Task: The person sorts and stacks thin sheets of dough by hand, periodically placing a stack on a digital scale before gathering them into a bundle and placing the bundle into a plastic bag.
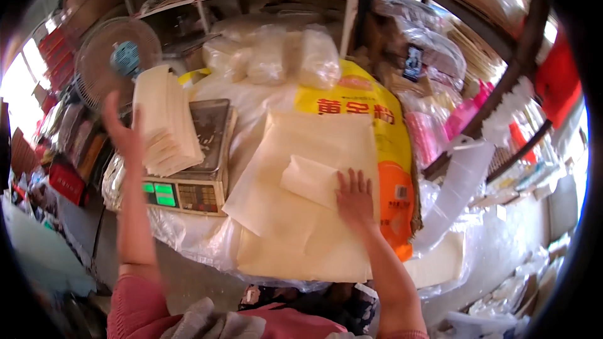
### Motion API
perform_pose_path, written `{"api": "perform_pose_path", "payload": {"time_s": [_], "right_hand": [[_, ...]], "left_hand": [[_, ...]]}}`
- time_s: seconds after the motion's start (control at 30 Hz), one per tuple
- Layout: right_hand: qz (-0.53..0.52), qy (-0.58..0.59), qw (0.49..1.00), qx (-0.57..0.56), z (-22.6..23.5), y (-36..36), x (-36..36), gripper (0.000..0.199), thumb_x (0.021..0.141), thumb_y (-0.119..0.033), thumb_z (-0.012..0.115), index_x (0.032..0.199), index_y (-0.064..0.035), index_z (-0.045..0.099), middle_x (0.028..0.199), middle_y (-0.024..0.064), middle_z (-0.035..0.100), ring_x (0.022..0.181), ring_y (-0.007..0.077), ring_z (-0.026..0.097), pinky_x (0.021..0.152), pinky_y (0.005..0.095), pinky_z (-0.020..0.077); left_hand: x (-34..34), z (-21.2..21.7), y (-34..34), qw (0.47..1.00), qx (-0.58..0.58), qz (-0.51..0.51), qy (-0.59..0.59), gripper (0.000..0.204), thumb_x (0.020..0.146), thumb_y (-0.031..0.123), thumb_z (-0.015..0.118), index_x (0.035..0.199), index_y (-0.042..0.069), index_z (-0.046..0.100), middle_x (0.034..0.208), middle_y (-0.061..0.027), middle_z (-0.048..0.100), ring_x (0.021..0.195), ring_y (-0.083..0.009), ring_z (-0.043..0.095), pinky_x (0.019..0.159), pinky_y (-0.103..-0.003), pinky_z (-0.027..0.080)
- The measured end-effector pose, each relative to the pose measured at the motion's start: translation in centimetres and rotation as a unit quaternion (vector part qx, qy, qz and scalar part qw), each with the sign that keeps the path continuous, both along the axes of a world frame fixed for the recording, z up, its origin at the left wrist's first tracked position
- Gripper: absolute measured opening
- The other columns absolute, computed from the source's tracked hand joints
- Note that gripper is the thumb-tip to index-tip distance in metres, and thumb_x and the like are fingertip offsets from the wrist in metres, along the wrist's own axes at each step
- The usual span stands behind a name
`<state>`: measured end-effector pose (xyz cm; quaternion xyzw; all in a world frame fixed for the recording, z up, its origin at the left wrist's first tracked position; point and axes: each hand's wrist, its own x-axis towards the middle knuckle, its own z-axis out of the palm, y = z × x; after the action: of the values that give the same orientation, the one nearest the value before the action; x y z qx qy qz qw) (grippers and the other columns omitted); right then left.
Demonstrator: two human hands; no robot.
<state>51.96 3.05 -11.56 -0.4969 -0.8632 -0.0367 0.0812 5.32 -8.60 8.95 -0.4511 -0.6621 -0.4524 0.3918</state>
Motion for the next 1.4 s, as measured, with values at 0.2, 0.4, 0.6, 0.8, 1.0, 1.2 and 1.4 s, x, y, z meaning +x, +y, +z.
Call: {"api": "perform_pose_path", "payload": {"time_s": [0.2, 0.4, 0.6, 0.8, 1.0, 1.2, 1.4], "right_hand": [[0.022, 0.034, 0.999, 0.009, -2.1, 0.9, -0.2, 0.056, 0.099, -0.032, 0.045, 0.15, -0.0131, 0.031, 0.153, 0.0173, 0.031, 0.143, 0.0373, 0.026, 0.118, 0.0522, 0.0174], [-0.066, 0.053, 0.979, -0.184, 4.7, -1.6, 0.9, 0.07, 0.085, -0.031, 0.07, 0.144, -0.0087, 0.04, 0.142, 0.016, 0.045, 0.133, 0.0339, 0.039, 0.11, 0.0487, 0.0305], [-0.114, 0.145, 0.96, -0.212, 2.7, -3.0, 2.9, 0.061, 0.068, -0.034, 0.082, 0.116, -0.0015, 0.063, 0.112, 0.0194, 0.065, 0.111, 0.0331, 0.059, 0.094, 0.0419, 0.0458], [-0.122, 0.273, 0.919, -0.258, 2.8, -5.1, 4.5, 0.049, 0.073, -0.027, 0.078, 0.11, 0.0014, 0.065, 0.101, 0.0235, 0.067, 0.098, 0.035, 0.065, 0.085, 0.0402, 0.05], [-0.102, 0.509, 0.775, -0.362, 4.3, -7.8, 9.5, 0.033, 0.084, -0.008, 0.069, 0.114, 0.0031, 0.063, 0.096, 0.0098, 0.069, 0.088, 0.0146, 0.066, 0.077, 0.0297, 0.0512], [-0.098, 0.607, 0.697, -0.368, 6.2, -10.3, 12.5, 0.035, 0.084, -0.001, 0.067, 0.118, 0.003, 0.06, 0.101, 0.0051, 0.068, 0.087, 0.0128, 0.066, 0.078, 0.0274, 0.0522], [-0.124, 0.638, 0.683, -0.333, 6.5, -12.1, 14.3, 0.034, 0.086, 0.0, 0.063, 0.12, 0.0031, 0.059, 0.101, 0.0048, 0.068, 0.088, 0.0113, 0.064, 0.077, 0.0261, 0.0511]], "left_hand": [[-13.3, -5.4, -0.9, 0.614, -0.279, -0.272, -0.686, 0.074, 0.082, 0.056, 0.07, 0.137, 0.009, 0.051, 0.13, -0.008, 0.061, 0.114, -0.0237, 0.06, 0.092, -0.039, 0.05], [-12.5, -5.8, -0.6, 0.586, -0.243, -0.271, -0.724, 0.067, 0.082, 0.051, 0.074, 0.134, 0.013, 0.054, 0.121, -0.0062, 0.065, 0.108, -0.0236, 0.063, 0.089, -0.043, 0.052], [-10.1, -5.8, 0.8, 0.531, -0.201, -0.288, -0.771, 0.063, 0.079, 0.045, 0.077, 0.129, 0.012, 0.058, 0.119, -0.01, 0.066, 0.105, -0.0294, 0.064, 0.089, -0.049, 0.052], [-9.8, -7.0, 2.3, 0.555, -0.099, -0.383, -0.732, 0.053, 0.081, 0.028, 0.076, 0.124, 0.003, 0.059, 0.117, -0.0138, 0.066, 0.105, -0.0302, 0.064, 0.088, -0.043, 0.053], [-5.5, -3.5, 3.7, 0.616, -0.111, -0.419, -0.658, 0.052, 0.081, 0.024, 0.076, 0.123, 0.0, 0.058, 0.113, -0.0143, 0.066, 0.101, -0.0294, 0.065, 0.089, -0.04, 0.053], [11.7, -3.4, 2.4, 0.484, -0.206, -0.455, -0.719, 0.056, 0.076, 0.027, 0.078, 0.122, 0.001, 0.06, 0.109, -0.0131, 0.067, 0.098, -0.0271, 0.065, 0.089, -0.038, 0.053], [24.7, -13.9, 2.1, 0.353, -0.269, -0.415, -0.794, 0.049, 0.079, 0.018, 0.075, 0.121, -0.001, 0.06, 0.109, -0.0121, 0.067, 0.1, -0.0271, 0.065, 0.092, -0.039, 0.052]]}}
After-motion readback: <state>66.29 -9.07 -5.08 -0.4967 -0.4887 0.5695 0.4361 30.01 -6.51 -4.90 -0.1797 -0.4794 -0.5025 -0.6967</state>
